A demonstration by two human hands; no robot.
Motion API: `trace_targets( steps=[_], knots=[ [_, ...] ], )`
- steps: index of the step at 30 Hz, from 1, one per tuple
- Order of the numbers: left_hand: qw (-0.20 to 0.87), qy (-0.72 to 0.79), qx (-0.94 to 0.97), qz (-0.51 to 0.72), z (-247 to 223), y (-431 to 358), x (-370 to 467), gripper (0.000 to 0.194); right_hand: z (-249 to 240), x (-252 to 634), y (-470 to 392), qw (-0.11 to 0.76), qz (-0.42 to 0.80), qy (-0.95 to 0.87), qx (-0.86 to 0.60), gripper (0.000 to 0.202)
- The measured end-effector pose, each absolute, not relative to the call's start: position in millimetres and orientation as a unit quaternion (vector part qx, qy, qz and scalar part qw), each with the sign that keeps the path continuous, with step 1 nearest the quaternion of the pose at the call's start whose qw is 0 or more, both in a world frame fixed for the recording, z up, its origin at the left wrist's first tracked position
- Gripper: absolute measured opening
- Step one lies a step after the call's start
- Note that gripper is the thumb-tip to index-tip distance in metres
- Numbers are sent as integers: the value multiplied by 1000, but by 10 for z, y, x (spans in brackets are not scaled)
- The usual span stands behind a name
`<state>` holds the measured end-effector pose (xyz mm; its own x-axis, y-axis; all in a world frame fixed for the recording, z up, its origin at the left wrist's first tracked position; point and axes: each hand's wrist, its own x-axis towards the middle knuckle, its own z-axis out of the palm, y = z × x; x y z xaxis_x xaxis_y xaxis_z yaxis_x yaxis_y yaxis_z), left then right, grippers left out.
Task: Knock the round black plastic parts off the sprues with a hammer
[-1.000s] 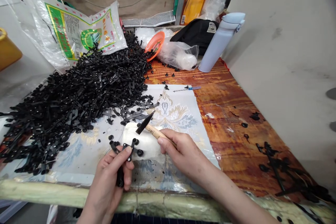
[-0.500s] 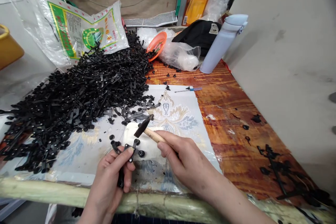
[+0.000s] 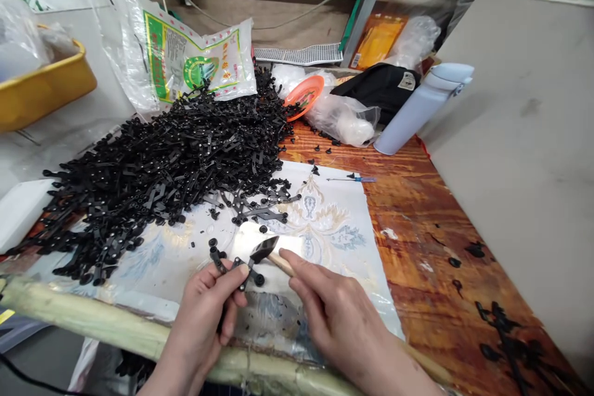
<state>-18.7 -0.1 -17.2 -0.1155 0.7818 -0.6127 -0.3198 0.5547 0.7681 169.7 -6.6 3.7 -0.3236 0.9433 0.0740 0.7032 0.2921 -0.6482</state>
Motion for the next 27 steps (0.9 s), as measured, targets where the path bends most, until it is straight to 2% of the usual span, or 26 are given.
trace_targets(
  steps=[2, 6, 8, 12, 17, 22, 27],
  knots=[
    [638, 614, 192, 424, -177, 6, -205, 39, 67, 1704, -39, 232, 283, -767, -528, 40],
    [645, 613, 196, 412, -186, 10, -228, 38, 125, 1718, -20, 344, 252, -755, -497, 40],
    [647, 611, 194, 414, -190, 13, -234, 38, 99, 1694, -32, 322, 229, -768, -504, 41],
    [646, 615, 189, 411, -205, 24, -239, 40, 70, 1661, -38, 217, 244, -782, -531, 41],
    [643, 615, 191, 414, -207, 31, -236, 40, 126, 1676, -28, 304, 236, -760, -524, 41],
    [648, 622, 184, 399, -195, 51, -252, 41, 71, 1624, -32, 191, 221, -780, -553, 42],
    [659, 619, 195, 380, -201, 86, -274, 39, 78, 1645, -57, 251, 226, -764, -550, 43]
  ],
)
